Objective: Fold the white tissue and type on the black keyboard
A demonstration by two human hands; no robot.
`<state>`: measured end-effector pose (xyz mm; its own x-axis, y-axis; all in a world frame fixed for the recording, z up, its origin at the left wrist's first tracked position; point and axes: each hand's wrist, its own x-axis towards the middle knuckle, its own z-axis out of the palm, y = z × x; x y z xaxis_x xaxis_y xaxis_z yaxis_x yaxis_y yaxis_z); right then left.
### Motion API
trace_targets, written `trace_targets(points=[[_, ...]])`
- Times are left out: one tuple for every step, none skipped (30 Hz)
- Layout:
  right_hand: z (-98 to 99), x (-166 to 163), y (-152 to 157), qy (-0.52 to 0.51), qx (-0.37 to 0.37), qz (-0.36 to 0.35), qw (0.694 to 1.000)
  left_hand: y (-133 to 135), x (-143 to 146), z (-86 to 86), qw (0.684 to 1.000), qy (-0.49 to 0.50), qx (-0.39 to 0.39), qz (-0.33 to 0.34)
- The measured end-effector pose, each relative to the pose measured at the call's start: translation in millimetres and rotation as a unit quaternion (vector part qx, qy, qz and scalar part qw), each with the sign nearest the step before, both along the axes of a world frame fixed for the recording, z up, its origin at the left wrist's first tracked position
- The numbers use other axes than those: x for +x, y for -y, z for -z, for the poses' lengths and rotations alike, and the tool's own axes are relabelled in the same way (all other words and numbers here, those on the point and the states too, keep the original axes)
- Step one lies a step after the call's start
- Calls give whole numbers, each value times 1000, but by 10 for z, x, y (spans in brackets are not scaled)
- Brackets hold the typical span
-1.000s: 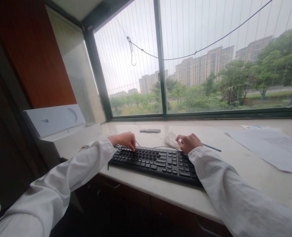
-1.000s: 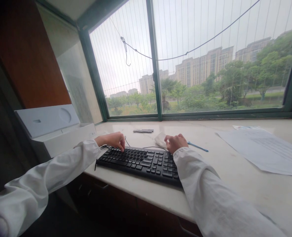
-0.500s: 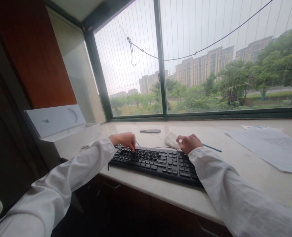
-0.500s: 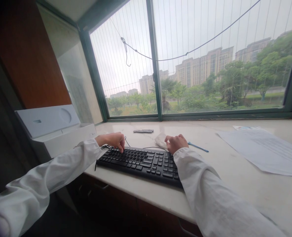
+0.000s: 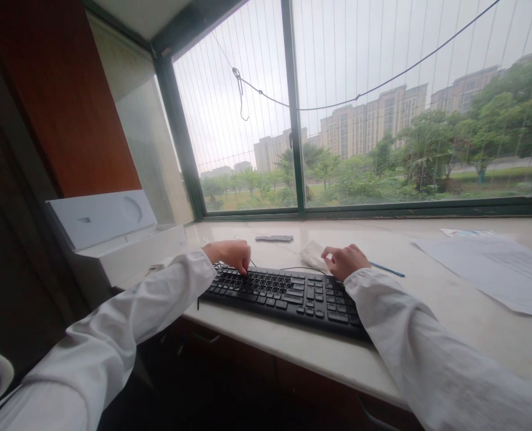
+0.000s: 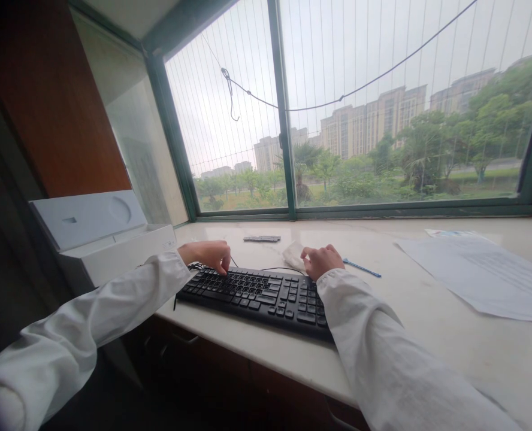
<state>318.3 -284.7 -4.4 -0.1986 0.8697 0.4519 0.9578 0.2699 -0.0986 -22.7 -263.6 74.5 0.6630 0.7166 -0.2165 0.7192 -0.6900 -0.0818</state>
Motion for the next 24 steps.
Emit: trace_targets(points=[[1, 0, 0, 0, 0, -1, 1000, -4, -2, 0, 1000, -2, 6, 10], [2, 1, 0, -1, -1, -1, 1000, -8, -4, -1, 1000, -4, 10, 16], [2, 2, 0, -2, -1, -2, 1000, -11, -7, -3, 1000, -4, 11, 22], [3, 2, 1, -2, -1, -2, 1000, -13, -11, -6, 1000, -4, 9, 29], [3, 3, 2, -3, 0, -2, 1000, -15, -17, -8, 999, -2, 5, 35], [3, 3, 3, -3, 0, -1, 1000, -17, -25, -10, 999, 1, 2, 41], [3, 3, 5, -3, 0, -2, 1000, -19, -34, -12, 999, 7, -2, 47], [3, 3, 7, -2, -1, -2, 1000, -21, -44, -12, 999, 15, -5, 50], [3, 2, 9, -2, -1, -2, 1000, -23, -55, -11, 998, 25, -10, 51], [3, 2, 10, -1, -2, -2, 1000, -24, -64, -8, 998, 37, -15, 49], [3, 2, 10, 0, -2, -2, 1000, -26, -72, -5, 998, 48, -21, 46], [4, 2, 10, 0, -1, -1, 1000, -26, -78, -1, 997, 57, -27, 41], [6, 3, 9, 0, -1, -1, 1000, -27, -82, 4, 997, 63, -31, 35], [8, 4, 7, 0, -1, 0, 1000, -26, -84, 8, 997, 66, -33, 29], [10, 6, 4, 1, -1, 1, 1000, -26, -84, 12, 997, 68, -33, 25], [12, 7, 2, 1, -1, 2, 1000, -26, -82, 15, 997, 69, -32, 23], [13, 9, 0, 2, -1, 2, 1000, -26, -81, 17, 997, 68, -31, 22], [13, 11, -2, 3, -1, 2, 1000, -26, -79, 18, 997, 66, -31, 24], [12, 12, -2, 4, 0, 2, 1000, -27, -77, 18, 997, 62, -30, 27], [11, 12, -2, 5, 0, 1, 1000, -30, -76, 18, 997, 58, -30, 30], [9, 13, -2, 6, 1, 1, 1000, -33, -75, 19, 998, 55, -30, 32], [6, 13, -1, 7, 1, 1, 1000, -37, -74, 20, 998, 54, -32, 32], [4, 12, 0, 7, 0, 1, 1000, -41, -73, 22, 997, 55, -35, 32], [3, 12, 0, 8, -2, 1, 1000, -43, -72, 24, 997, 59, -38, 31]])
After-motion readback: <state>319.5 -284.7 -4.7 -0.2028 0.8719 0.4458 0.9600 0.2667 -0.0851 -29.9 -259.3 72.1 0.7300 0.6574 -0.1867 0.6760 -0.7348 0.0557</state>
